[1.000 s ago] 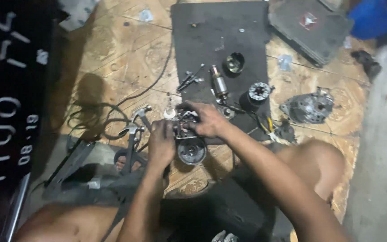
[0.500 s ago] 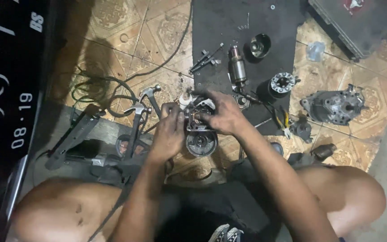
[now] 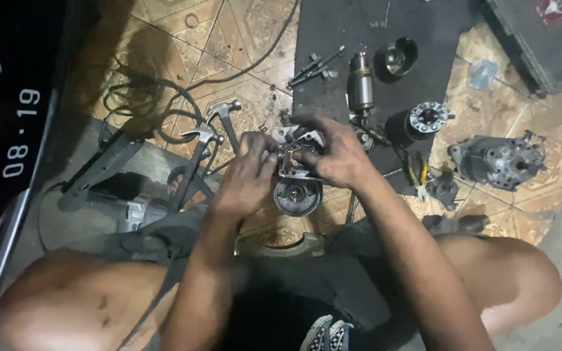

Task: Assembling and repairing a mechanical motor by fitting gears and internal components into a housing while sitting on the floor.

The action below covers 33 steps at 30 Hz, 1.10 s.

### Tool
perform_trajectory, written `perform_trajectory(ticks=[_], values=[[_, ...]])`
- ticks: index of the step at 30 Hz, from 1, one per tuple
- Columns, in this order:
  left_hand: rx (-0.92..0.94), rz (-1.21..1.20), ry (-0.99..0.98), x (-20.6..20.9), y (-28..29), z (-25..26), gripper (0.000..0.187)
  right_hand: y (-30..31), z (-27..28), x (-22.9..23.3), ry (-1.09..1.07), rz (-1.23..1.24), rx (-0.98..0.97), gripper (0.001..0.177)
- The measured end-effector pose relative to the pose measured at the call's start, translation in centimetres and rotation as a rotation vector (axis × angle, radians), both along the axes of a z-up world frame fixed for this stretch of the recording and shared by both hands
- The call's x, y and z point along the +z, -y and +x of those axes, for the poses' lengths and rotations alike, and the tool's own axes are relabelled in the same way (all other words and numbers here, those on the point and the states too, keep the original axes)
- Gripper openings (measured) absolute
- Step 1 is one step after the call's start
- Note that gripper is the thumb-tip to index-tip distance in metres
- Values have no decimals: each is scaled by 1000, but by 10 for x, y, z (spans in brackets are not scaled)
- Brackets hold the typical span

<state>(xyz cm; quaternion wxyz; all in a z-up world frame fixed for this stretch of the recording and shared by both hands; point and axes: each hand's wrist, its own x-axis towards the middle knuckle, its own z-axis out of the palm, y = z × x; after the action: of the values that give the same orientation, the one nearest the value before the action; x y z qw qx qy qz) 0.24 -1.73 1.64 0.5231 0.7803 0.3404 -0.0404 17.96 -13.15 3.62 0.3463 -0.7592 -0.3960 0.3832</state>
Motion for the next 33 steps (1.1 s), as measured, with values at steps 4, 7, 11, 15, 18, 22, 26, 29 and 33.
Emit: perform_trajectory(ticks=[4, 7, 11, 15, 18, 22, 26, 29, 33], values=[[-92, -19, 136, -13, -1, 4, 20, 3, 1, -8, 70, 8, -25, 48], [-72, 8, 188, -22, 7, 6, 19, 8, 3, -20, 102, 10, -11, 51], [38, 28, 96, -18, 16, 9, 18, 9, 8, -32, 148, -27, 57, 56], [39, 82, 122, -22, 16, 11, 16, 13, 9, -47, 146, -71, 58, 59], [19, 69, 104, -25, 14, 6, 24, 8, 7, -33, 118, -65, 32, 59], [-61, 96, -95, -10, 10, -3, 35, 3, 2, -7, 50, -93, -32, 57], [-181, 162, -291, 0, -1, 0, 51, 6, 3, -19, 94, -44, -48, 58], [-164, 64, -336, 20, -4, 11, 57, 6, 5, -27, 49, -86, -42, 58], [-127, 152, 34, -34, 2, -2, 29, 7, 1, -39, 168, -94, 64, 68]])
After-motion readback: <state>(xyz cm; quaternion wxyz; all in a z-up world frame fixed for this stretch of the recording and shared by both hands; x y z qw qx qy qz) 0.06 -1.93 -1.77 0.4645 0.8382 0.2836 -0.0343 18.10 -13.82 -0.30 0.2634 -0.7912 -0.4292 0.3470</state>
